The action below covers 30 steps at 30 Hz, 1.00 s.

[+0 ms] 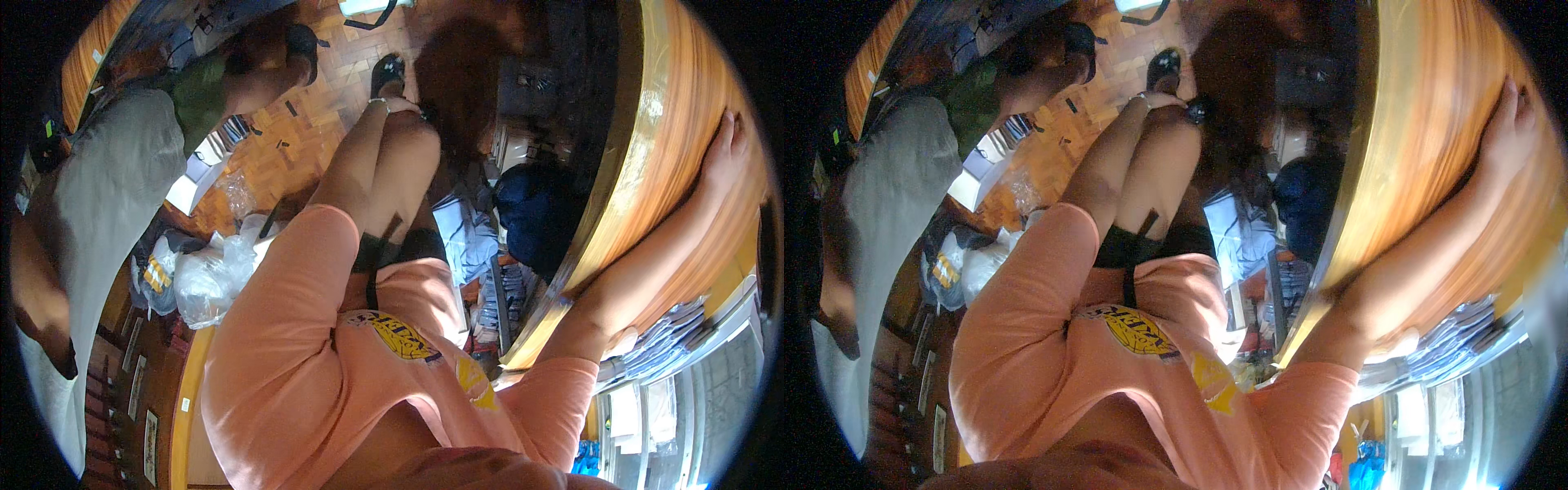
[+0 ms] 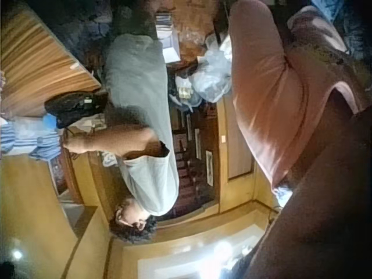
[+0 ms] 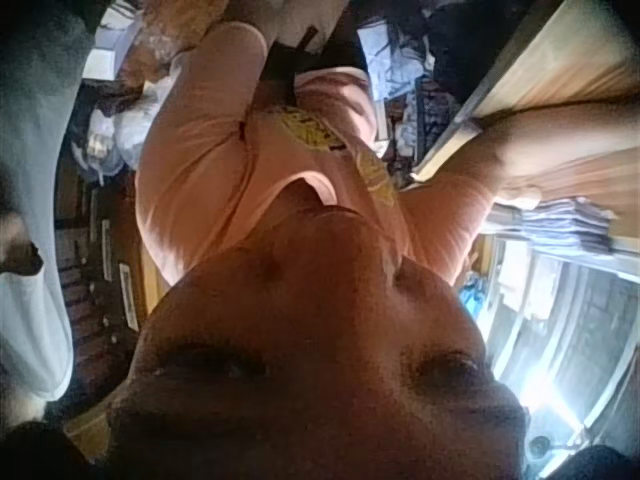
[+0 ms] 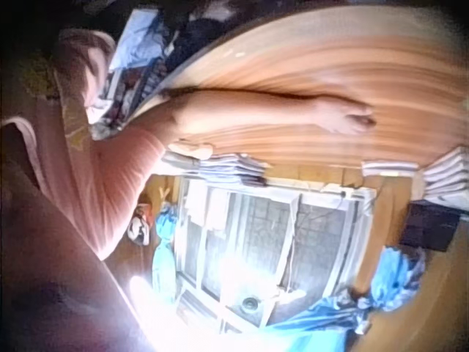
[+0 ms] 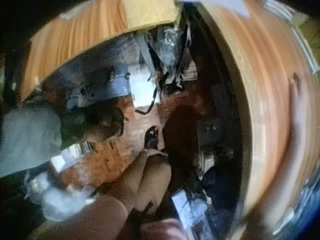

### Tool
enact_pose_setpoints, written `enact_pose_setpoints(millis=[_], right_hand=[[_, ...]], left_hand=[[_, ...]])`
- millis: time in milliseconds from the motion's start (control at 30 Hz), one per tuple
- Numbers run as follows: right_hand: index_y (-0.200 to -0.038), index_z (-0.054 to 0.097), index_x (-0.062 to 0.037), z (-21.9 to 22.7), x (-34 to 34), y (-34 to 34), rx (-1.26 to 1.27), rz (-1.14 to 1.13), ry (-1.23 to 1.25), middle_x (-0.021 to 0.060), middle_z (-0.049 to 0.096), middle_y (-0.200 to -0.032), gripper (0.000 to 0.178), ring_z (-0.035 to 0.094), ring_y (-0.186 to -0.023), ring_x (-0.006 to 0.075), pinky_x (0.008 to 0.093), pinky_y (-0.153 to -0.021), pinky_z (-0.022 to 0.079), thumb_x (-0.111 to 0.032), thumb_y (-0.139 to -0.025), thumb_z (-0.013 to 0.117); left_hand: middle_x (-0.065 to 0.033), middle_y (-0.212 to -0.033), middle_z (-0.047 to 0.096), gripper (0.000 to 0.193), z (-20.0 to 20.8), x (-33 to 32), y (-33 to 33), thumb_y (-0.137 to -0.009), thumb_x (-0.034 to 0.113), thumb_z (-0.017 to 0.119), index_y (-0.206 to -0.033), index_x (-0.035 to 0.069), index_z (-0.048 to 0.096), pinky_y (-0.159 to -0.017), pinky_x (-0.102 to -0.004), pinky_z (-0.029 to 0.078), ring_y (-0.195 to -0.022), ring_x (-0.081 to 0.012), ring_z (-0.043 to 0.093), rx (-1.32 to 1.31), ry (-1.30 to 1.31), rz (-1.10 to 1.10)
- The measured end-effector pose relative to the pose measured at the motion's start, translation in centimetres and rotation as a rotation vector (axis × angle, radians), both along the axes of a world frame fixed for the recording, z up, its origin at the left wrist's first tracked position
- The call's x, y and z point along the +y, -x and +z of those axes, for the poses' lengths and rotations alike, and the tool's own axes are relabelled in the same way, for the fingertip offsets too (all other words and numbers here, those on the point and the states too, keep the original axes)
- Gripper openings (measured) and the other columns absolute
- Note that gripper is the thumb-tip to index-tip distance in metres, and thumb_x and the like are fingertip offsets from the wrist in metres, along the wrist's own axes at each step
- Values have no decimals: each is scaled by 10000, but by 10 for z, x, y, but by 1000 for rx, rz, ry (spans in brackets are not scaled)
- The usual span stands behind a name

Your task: The person folds two shirts by hand using a cardboard guide and places each into a plastic bag.

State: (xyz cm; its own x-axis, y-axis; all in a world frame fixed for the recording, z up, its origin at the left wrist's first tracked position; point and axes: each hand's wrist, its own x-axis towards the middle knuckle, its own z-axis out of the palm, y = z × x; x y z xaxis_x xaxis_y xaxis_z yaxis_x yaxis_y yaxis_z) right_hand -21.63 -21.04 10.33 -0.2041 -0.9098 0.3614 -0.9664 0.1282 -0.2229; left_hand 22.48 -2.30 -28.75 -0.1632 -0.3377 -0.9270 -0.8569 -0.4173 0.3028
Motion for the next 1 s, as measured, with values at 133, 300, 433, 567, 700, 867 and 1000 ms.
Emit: enact_pose_setpoints(millis=[133, 300, 433, 567, 700, 867, 1000], right_hand=[[-1227, 527, -20, -4, -4, 7, -8, -45, -14, 178, 515, -1259, 614, 459, -1192, 321, 370, -1010, 326, -502, -850, 480], [-1254, 523, -92, -4, 0, 5, -14, -95, -32, 134, 491, -1301, 629, 437, -1219, 297, 395, -1022, 303, -552, -828, 477], [-1274, 510, -144, -6, -1, 2, 14, -103, -24, 111, 471, -1324, 632, 413, -1237, 284, 438, -1039, 257, -587, -829, 442], [-1266, 511, -111, -1, 7, -7, 91, -150, -25, 147, 496, -1283, 612, 433, -1207, 316, 412, -1020, 299, -558, -854, 445], [-1288, 491, -166, -4, 5, -5, 51, -169, -54, 109, 460, -1327, 642, 380, -1250, 291, 439, -1045, 233, -611, -830, 433], [-1301, 477, -193, -5, 4, -1, 26, -195, -69, 92, 434, -1354, 660, 352, -1271, 282, 449, -1057, 204, -639, -817, 428], [-1302, 475, -188, -3, 4, -4, 19, -189, -61, 98, 427, -1358, 660, 351, -1272, 278, 450, -1054, 208, -635, -818, 429]], left_hand=[[-148, -1262, 519, 678, 14, -24, -23, -749, 525, 583, -1224, 45, 534, -956, -368, 400, -1117, -276, 528, 65, -108, -116], [-163, -1168, 579, 655, 20, -10, -29, -759, 522, 580, -1170, 12, 564, -927, -350, 419, -1060, -255, 555, 239, -505, 202], [-152, -1197, 553, 656, 39, 28, -60, -773, 527, 561, -1191, 21, 544, -943, -347, 399, -1090, -249, 523, 166, -190, 131], [-142, -1225, 528, 658, 55, 75, -100, -788, 532, 542, -1213, 30, 524, -959, -345, 378, -1120, -243, 492, -25, -1, 128], [-132, -1253, 503, 659, 45, 85, -78, -802, 537, 523, -1234, 39, 505, -976, -342, 358, -1149, -237, 460, -97, 95, 163], [-119, -1289, 471, 661, 35, 71, -45, -820, 543, 499, -1260, 50, 480, -996, -339, 332, -1187, -230, 420, -133, 153, 159], [-109, -1317, 445, 663, 24, 62, -32, -835, 548, 480, -1282, 59, 460, -1013, -336, 312, -1216, -224, 389, -148, 153, 145]])
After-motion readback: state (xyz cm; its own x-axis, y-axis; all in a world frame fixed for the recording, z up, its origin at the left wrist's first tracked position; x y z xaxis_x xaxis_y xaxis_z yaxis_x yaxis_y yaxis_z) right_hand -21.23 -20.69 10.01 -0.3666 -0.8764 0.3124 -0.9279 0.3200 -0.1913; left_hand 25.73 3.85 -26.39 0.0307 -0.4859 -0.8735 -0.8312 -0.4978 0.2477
